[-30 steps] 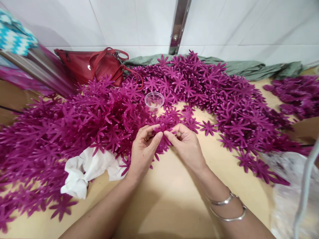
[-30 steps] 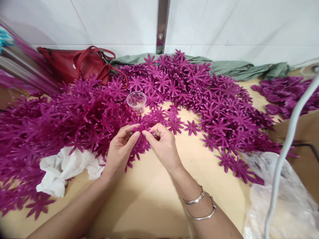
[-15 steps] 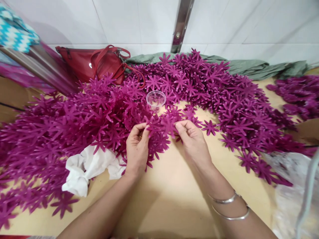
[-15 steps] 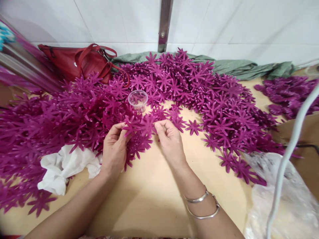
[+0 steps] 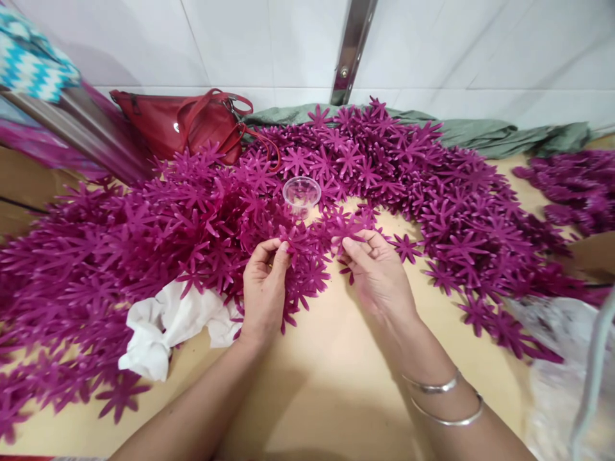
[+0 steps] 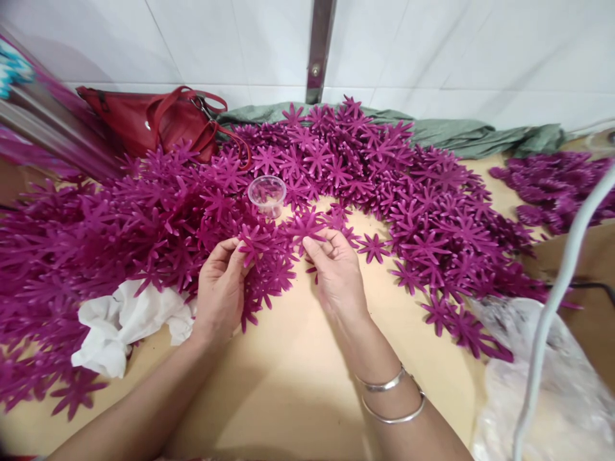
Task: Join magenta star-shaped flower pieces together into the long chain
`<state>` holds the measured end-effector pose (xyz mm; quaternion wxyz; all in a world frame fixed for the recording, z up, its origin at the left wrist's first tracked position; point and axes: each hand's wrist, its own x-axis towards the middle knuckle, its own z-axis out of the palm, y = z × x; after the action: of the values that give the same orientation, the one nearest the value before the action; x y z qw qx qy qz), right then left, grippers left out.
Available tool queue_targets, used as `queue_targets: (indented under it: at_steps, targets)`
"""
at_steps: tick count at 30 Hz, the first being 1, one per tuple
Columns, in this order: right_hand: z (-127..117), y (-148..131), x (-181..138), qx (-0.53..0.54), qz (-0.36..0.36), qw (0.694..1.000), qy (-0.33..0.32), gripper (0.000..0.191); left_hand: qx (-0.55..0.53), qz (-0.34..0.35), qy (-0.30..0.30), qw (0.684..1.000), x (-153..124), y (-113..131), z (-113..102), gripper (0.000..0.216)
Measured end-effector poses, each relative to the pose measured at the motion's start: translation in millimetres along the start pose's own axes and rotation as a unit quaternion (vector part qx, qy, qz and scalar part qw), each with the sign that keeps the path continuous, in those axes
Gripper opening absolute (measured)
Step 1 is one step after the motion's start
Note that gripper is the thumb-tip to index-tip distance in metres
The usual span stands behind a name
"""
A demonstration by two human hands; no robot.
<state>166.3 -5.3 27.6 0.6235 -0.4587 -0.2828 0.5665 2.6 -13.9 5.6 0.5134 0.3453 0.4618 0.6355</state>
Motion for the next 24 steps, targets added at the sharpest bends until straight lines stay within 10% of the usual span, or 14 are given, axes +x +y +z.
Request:
queue_targets:
  at_steps: [24]
  targets:
    - [-1,11,-1,-0.071,-0.031,0.996,-0.031,0.030,0.025,0.002,-0.014,1.000,-2,2,1,0.022]
